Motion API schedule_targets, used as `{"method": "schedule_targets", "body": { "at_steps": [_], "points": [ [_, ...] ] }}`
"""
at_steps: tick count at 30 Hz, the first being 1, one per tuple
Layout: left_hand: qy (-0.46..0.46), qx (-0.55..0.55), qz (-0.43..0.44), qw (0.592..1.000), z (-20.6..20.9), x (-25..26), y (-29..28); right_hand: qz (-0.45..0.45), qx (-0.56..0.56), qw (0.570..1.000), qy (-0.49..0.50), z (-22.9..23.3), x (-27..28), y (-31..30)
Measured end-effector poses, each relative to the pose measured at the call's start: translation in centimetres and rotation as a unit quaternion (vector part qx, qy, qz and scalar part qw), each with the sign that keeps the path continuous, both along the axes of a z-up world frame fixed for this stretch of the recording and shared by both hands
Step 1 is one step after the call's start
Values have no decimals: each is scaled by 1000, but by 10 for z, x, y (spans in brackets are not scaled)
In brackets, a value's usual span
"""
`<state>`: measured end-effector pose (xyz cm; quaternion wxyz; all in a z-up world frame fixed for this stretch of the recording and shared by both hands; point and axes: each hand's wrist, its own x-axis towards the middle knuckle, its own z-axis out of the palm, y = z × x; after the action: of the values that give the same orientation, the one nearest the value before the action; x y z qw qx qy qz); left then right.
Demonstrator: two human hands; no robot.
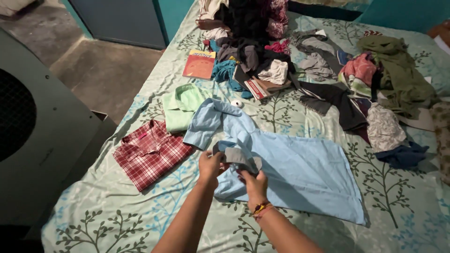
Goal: The person lays a light blue shirt on a bed, buttons it from top to bottom, then folds the sleeves and body into a compact rectangle. The shirt remains on the bed among other clothes and items.
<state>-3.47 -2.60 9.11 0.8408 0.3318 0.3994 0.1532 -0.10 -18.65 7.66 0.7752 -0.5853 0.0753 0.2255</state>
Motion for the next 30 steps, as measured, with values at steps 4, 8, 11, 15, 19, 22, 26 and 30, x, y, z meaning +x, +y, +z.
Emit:
{"method": "schedule_targets", "body": {
  "at_steps": [4, 8, 11, 15, 19, 22, 26, 30],
  "points": [
    [42, 229, -17, 972, 27, -17, 1, 2, -265, 917, -299, 9, 11, -20],
    [123, 519, -65, 843, 72, -35, 7, 109, -301, 838, -442, 95, -5, -24],
    [95, 612, -69, 782, 90, -37, 11, 215, -305, 742, -557, 97, 10, -29],
    [53, 645, -120, 753, 111, -31, 21, 309, -381, 696, -525, 116, 22, -28],
    [-78, 746, -188, 634, 108, -19, 30, 215, -303, 691, -620, 143, 21, -27],
    [-74, 716, -320, 616, 116, -11, 26, 222, -335, 718, -569, 139, 28, -27],
    [-16, 573, -462, 676, 139, -11, 18, 188, -354, 757, -516, 135, 54, -31],
    [-77, 495, -360, 787, 105, -15, 29, 180, -367, 780, -474, 159, 117, -65]
  ]
}}
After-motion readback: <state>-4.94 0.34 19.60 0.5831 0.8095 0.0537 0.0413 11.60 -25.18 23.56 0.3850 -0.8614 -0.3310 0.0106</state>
